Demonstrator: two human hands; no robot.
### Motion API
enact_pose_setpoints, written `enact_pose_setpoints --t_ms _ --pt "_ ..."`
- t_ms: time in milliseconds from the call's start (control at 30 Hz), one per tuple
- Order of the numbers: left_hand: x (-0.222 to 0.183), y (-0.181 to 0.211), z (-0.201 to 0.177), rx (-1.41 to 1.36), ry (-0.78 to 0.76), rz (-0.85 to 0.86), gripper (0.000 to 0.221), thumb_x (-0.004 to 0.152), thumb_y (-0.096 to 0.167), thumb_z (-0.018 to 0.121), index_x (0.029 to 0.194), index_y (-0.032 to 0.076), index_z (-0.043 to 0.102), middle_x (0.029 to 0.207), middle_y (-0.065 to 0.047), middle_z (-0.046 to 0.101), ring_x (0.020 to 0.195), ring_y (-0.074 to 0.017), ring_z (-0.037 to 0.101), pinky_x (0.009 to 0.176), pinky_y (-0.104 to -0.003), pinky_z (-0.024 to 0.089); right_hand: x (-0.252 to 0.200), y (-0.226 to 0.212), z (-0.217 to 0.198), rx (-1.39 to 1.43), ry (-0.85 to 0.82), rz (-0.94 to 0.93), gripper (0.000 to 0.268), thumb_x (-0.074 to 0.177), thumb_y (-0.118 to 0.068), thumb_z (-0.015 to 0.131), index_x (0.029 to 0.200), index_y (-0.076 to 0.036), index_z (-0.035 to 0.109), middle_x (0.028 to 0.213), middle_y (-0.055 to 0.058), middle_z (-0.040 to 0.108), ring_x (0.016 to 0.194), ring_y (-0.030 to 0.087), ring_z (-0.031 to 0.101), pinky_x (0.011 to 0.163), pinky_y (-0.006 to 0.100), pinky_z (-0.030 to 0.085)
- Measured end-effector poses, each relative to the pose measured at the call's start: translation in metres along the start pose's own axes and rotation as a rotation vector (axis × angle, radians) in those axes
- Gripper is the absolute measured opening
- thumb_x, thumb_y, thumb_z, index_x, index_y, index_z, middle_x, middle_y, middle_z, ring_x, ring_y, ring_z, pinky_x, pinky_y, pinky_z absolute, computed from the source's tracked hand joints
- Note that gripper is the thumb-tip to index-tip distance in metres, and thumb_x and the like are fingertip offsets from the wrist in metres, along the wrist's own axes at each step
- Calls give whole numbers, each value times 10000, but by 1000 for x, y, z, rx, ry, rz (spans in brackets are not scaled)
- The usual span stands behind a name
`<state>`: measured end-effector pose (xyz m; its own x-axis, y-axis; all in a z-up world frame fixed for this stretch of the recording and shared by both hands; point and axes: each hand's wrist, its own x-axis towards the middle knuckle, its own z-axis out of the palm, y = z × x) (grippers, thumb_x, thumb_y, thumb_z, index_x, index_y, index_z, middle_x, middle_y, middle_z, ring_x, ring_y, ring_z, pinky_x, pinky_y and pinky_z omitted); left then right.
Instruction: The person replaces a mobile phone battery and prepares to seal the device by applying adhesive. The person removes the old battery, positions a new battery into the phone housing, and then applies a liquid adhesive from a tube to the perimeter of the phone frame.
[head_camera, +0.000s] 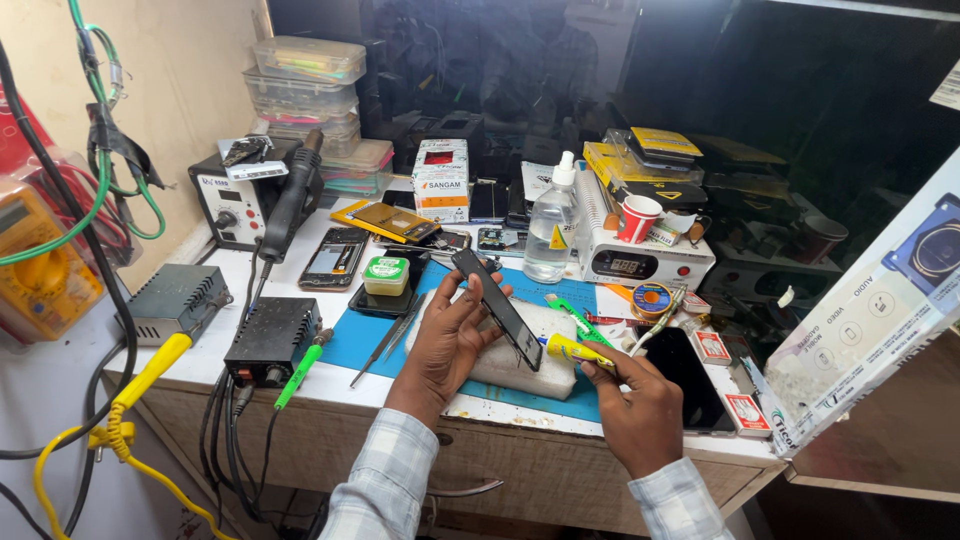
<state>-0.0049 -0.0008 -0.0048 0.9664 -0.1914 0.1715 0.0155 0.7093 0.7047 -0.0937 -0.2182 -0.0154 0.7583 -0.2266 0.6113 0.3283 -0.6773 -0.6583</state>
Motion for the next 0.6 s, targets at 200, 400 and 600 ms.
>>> enact_pose_setpoints --t_ms 200,400,600 --pt "-1 0 1 5 -4 11 566 837 369 765 1302 159 522 1365 -118 615 1263 -274 616 952 -520 537 1 -1 -3 0 -3 -45 276 827 -140 791 1102 -146 803 812 138 752 655 170 723 581 311 546" --pt "-1 0 1 5 -22 23 568 838 372 767 1300 150 521 1362 -119 615 1261 -272 619 957 -528 548 6 -7 -8 -2 -37 -6 268 824 -126 780 1092 -124 800 822 142 759 612 183 716 559 322 537" --pt "-1 1 3 26 -15 20 582 830 362 770 1315 169 511 1359 -123 623 1265 -275 621 973 -528 554 13 -17 -13 -68 -95 66 273 825 -160 781 1093 -110 796 796 145 763 603 176 720 556 326 538"
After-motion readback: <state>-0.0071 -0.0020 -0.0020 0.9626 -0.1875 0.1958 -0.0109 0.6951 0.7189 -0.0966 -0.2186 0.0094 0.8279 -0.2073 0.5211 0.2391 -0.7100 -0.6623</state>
